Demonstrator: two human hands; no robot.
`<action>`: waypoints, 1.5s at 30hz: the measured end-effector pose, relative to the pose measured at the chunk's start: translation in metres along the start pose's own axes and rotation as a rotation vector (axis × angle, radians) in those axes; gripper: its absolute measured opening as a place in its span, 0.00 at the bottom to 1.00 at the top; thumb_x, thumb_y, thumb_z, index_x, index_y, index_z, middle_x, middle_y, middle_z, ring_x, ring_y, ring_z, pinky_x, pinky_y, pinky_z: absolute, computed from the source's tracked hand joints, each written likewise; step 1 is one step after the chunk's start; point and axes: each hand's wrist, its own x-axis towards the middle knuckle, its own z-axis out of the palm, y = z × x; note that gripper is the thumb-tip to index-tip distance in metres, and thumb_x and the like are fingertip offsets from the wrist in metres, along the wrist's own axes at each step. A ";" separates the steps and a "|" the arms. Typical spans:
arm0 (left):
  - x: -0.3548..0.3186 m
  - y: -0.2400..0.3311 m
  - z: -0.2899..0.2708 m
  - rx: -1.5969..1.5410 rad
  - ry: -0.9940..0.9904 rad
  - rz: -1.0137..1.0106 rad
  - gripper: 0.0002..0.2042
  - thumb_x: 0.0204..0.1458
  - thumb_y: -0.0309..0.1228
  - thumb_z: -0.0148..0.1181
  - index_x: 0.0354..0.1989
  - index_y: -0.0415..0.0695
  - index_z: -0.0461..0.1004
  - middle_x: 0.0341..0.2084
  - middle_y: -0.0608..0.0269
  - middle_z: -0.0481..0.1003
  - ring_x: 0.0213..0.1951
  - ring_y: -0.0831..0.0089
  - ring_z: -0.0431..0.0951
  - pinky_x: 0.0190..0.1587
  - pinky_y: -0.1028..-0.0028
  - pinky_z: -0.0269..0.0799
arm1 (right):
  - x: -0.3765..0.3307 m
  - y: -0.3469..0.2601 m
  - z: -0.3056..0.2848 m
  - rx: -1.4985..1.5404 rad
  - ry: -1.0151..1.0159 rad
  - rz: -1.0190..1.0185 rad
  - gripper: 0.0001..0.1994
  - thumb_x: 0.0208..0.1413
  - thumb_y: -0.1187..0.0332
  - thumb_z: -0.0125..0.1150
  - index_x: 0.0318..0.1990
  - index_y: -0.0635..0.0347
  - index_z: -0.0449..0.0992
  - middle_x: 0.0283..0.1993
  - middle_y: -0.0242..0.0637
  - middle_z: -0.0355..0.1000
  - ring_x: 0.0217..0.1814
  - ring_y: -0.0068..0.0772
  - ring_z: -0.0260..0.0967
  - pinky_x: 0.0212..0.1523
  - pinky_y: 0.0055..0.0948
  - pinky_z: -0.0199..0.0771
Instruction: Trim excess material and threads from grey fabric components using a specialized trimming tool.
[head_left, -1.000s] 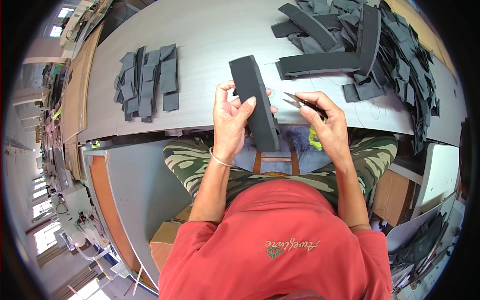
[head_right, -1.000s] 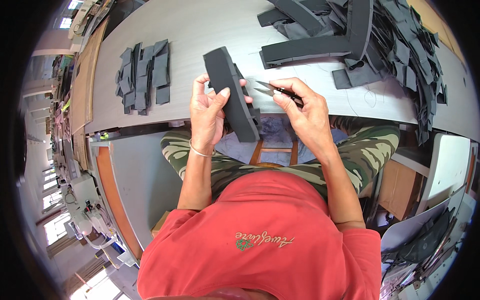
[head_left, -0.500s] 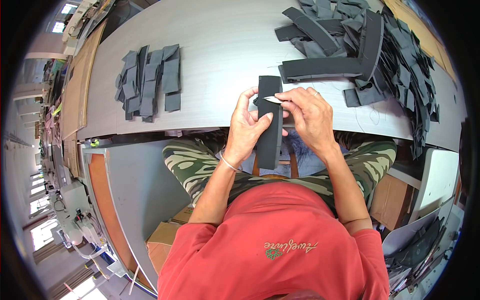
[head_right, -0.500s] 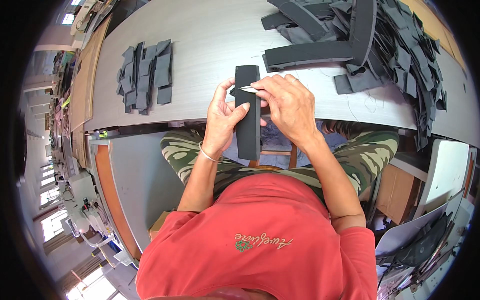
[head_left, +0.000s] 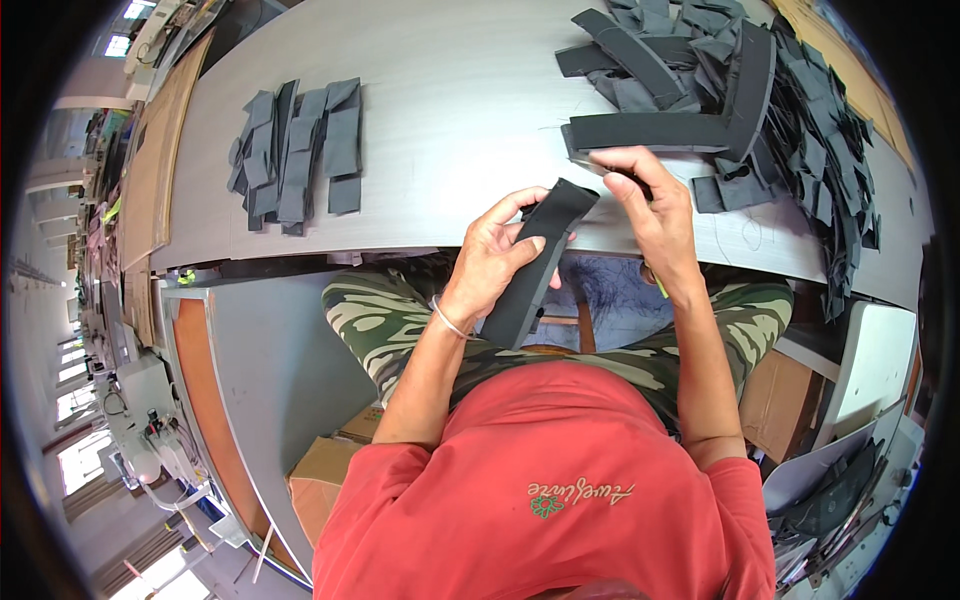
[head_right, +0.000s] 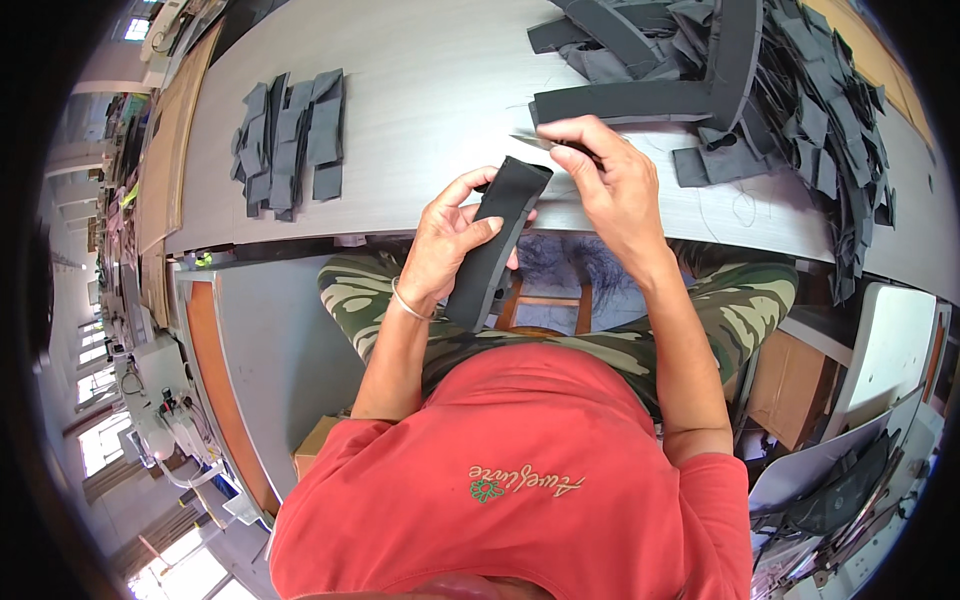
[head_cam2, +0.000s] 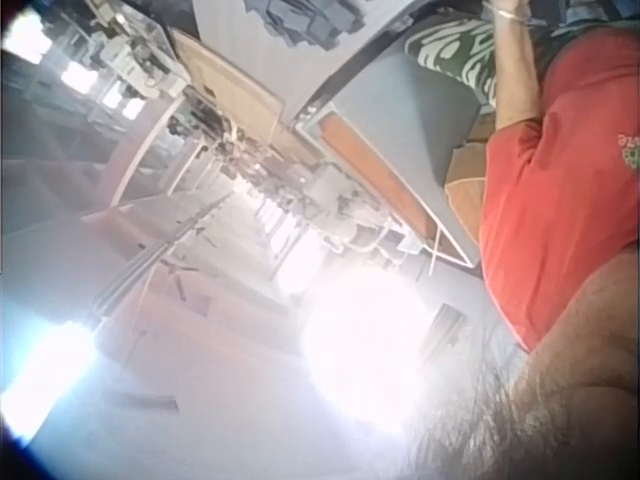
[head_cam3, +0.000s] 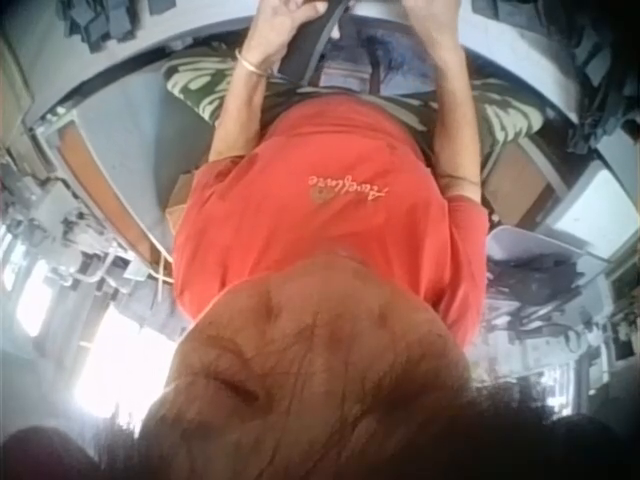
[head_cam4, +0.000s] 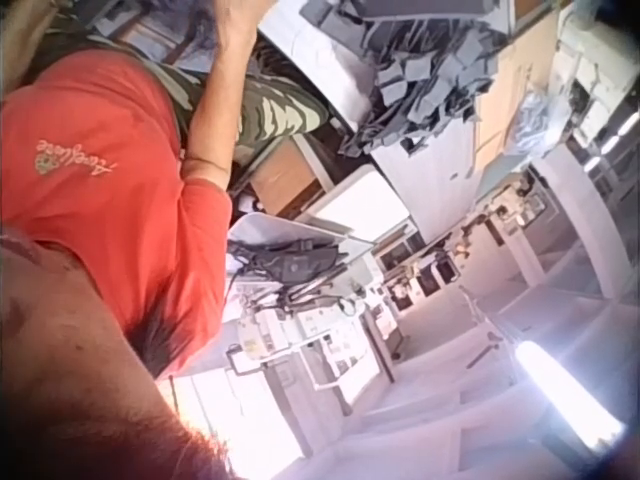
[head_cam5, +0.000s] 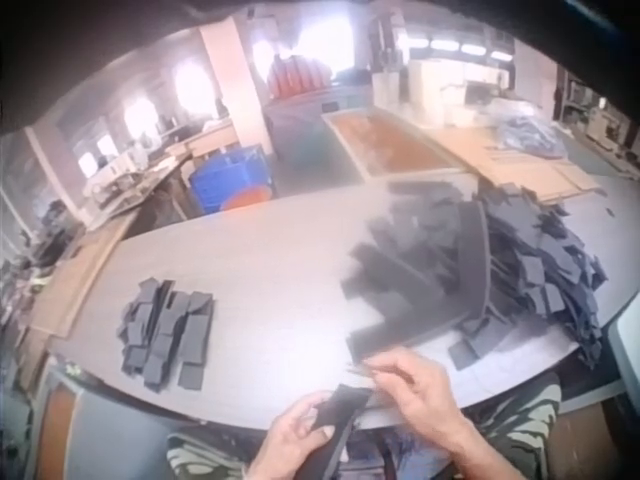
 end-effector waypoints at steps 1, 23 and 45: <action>0.001 -0.001 0.000 -0.001 0.023 0.003 0.20 0.54 0.16 0.50 0.56 0.38 0.62 0.37 0.47 0.77 0.25 0.68 0.79 0.27 0.73 0.78 | -0.002 -0.003 0.003 0.190 0.034 0.070 0.11 0.51 0.74 0.62 0.43 0.60 0.77 0.36 0.30 0.74 0.36 0.20 0.67 0.39 0.20 0.66; -0.001 -0.016 -0.003 -0.045 0.048 0.257 0.31 0.53 0.20 0.59 0.62 0.45 0.51 0.48 0.48 0.71 0.50 0.68 0.73 0.52 0.69 0.72 | -0.041 -0.018 0.013 -0.095 -0.108 0.001 0.13 0.46 0.71 0.65 0.42 0.53 0.78 0.34 0.31 0.74 0.33 0.31 0.70 0.35 0.30 0.69; -0.005 -0.015 -0.007 0.085 -0.054 0.191 0.09 0.53 0.20 0.49 0.43 0.40 0.65 0.40 0.50 0.74 0.39 0.64 0.79 0.42 0.71 0.76 | -0.034 -0.006 -0.001 0.081 -0.073 0.185 0.07 0.52 0.74 0.58 0.39 0.61 0.79 0.35 0.34 0.77 0.38 0.25 0.73 0.39 0.24 0.70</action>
